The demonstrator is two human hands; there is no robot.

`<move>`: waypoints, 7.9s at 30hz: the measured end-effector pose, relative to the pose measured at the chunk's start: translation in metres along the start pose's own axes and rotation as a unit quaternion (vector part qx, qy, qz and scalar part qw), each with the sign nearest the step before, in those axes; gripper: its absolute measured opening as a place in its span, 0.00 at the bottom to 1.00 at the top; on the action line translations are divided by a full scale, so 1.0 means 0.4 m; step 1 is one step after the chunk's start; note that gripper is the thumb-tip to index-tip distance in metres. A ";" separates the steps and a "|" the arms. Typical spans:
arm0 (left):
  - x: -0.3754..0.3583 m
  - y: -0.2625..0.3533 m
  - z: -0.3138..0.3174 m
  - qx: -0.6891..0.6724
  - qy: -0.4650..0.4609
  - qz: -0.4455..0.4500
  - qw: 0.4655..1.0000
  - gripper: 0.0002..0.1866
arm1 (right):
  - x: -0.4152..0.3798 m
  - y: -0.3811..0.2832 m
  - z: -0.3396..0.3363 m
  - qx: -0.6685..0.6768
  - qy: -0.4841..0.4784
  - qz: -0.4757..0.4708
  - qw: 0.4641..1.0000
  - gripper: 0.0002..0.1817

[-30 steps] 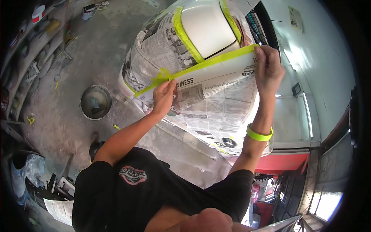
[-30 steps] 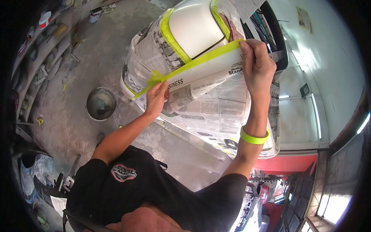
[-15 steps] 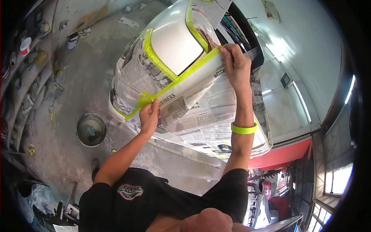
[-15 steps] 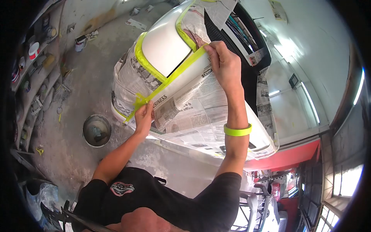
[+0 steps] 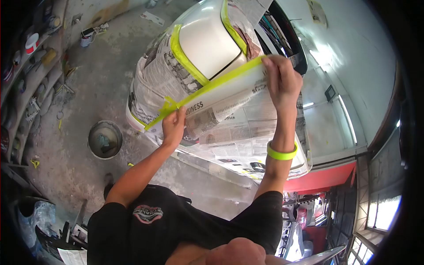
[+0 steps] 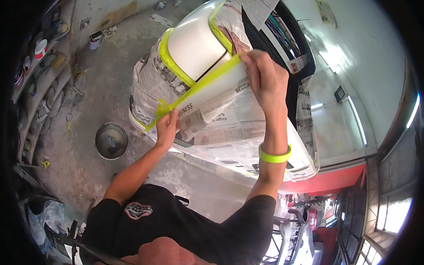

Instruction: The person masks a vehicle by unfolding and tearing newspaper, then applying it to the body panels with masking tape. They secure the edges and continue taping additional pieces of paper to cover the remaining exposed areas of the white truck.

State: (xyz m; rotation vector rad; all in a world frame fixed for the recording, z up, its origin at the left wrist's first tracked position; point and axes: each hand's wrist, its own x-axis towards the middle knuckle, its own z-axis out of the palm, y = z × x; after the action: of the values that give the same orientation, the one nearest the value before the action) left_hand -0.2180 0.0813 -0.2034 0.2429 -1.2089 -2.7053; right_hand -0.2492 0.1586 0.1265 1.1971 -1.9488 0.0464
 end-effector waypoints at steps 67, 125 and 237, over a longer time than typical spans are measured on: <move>0.017 0.101 -0.009 -0.002 0.046 -0.084 0.995 0.15 | 0.025 0.101 0.061 0.021 -0.057 0.099 0.993 0.05; 0.119 0.438 0.346 0.678 -0.101 0.561 0.465 0.60 | -1.164 -0.127 0.009 0.222 0.376 0.743 0.507 0.35; 0.144 0.270 0.855 0.528 -0.502 0.309 0.612 0.09 | -0.649 0.229 -0.363 -0.082 -0.063 0.427 0.898 0.27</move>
State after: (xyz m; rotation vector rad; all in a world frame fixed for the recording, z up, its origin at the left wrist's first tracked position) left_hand -0.3386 0.2442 0.0979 -1.4483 -2.3675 -1.0607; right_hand -0.1748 0.4579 0.0843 0.1649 -2.3976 0.2572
